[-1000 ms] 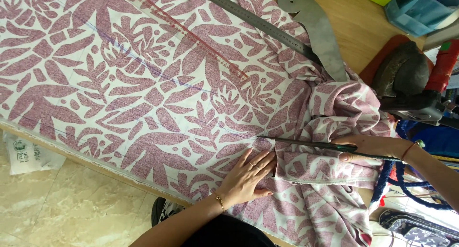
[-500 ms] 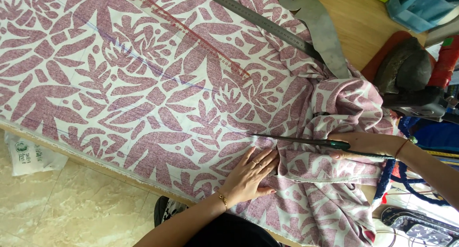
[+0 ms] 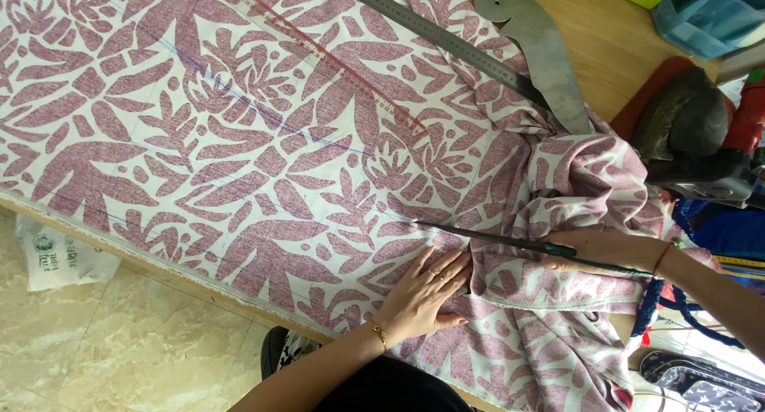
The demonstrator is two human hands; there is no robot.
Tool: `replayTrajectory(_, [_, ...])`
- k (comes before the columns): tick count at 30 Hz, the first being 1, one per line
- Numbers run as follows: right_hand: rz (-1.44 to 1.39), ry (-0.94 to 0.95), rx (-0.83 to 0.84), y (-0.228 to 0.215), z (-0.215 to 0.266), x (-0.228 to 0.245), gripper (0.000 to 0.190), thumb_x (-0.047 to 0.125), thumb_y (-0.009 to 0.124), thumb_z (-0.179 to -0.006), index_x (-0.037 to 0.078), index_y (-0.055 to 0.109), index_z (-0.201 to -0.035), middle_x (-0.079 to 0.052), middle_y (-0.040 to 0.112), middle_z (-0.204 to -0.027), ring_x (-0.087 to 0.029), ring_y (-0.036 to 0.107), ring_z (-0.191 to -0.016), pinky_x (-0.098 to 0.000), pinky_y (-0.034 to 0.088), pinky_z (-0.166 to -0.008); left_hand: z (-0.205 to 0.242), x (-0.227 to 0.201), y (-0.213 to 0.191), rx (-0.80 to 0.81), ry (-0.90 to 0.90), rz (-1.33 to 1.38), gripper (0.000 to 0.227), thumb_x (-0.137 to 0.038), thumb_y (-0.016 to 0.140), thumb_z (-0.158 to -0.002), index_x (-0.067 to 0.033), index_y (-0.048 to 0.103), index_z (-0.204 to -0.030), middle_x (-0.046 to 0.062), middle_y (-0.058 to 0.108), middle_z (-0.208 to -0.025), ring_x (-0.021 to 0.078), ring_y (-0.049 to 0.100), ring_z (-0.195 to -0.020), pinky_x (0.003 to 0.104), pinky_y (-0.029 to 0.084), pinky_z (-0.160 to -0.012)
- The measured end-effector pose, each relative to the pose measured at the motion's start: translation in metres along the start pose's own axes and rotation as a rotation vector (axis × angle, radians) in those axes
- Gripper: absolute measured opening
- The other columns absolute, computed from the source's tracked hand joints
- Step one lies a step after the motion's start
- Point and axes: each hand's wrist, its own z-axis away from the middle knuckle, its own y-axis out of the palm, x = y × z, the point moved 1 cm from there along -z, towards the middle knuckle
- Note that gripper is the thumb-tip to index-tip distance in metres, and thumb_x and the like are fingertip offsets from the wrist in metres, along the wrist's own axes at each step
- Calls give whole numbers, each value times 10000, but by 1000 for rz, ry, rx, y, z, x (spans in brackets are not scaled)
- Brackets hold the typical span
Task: Measuring, marking, and cutting fabric for a garment pattern on a tailoring workbench.
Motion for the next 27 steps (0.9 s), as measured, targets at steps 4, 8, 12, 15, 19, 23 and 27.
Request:
replayTrajectory(4, [-41,-133,-51,-2,3,18,651,645,510,-908,221,542,-1402,-28,689,-1217,-217,670,-1132,-364,512,-955,0,1,-4,23,0,-5,972,-804,292,-915,-154,173,-1627,40,110,-1719,206,58,-1578,513,-35,-1265])
replayTrajectory(8, [29,1,-27,1,1,21,642,665,481,-904,217,549,-1360,-49,691,-1215,-232,675,-1135,-373,520,-964,1,0,0,-36,-3,1,961,-806,283,-928,-159,187,-1632,39,116,-1725,204,55,-1586,511,-31,-1276])
replayTrajectory(12, [39,-95,-113,10,-3,15,691,677,501,-911,183,515,-1394,-75,653,-1286,-257,634,-1184,-378,508,-984,2,-1,-2,-24,-3,-11,955,-806,284,-925,-160,198,-1623,45,118,-1725,209,47,-1587,512,-33,-1273])
replayTrajectory(15, [0,-6,-90,8,3,34,664,676,497,-912,201,554,-1373,-61,661,-1269,-245,628,-1176,-383,500,-983,2,0,-5,-56,-5,-9,972,-804,292,-918,-143,205,-1626,54,125,-1719,211,53,-1581,511,-29,-1269])
replayTrajectory(19, [-68,20,-34,17,1,47,650,648,477,-907,182,588,-1346,-122,676,-1095,-291,703,-975,-407,551,-867,4,0,-7,-88,-3,-12,969,-799,301,-932,-132,217,-1629,56,134,-1719,216,59,-1586,516,-22,-1277])
replayTrajectory(23, [-85,-71,-151,24,-2,52,653,663,486,-915,192,545,-1364,-81,692,-1008,-244,666,-874,-405,520,-777,5,0,-10,-119,-4,-37,975,-798,316,-933,-122,227,-1631,59,149,-1721,214,74,-1587,513,-8,-1278])
replayTrajectory(27, [-101,1,-101,10,20,97,582,660,439,-933,182,610,-1218,-129,613,-859,-245,626,-737,-411,507,-705,7,2,-15,-125,4,-66,963,-789,313,-934,-121,239,-1624,62,157,-1718,217,92,-1586,520,-3,-1278])
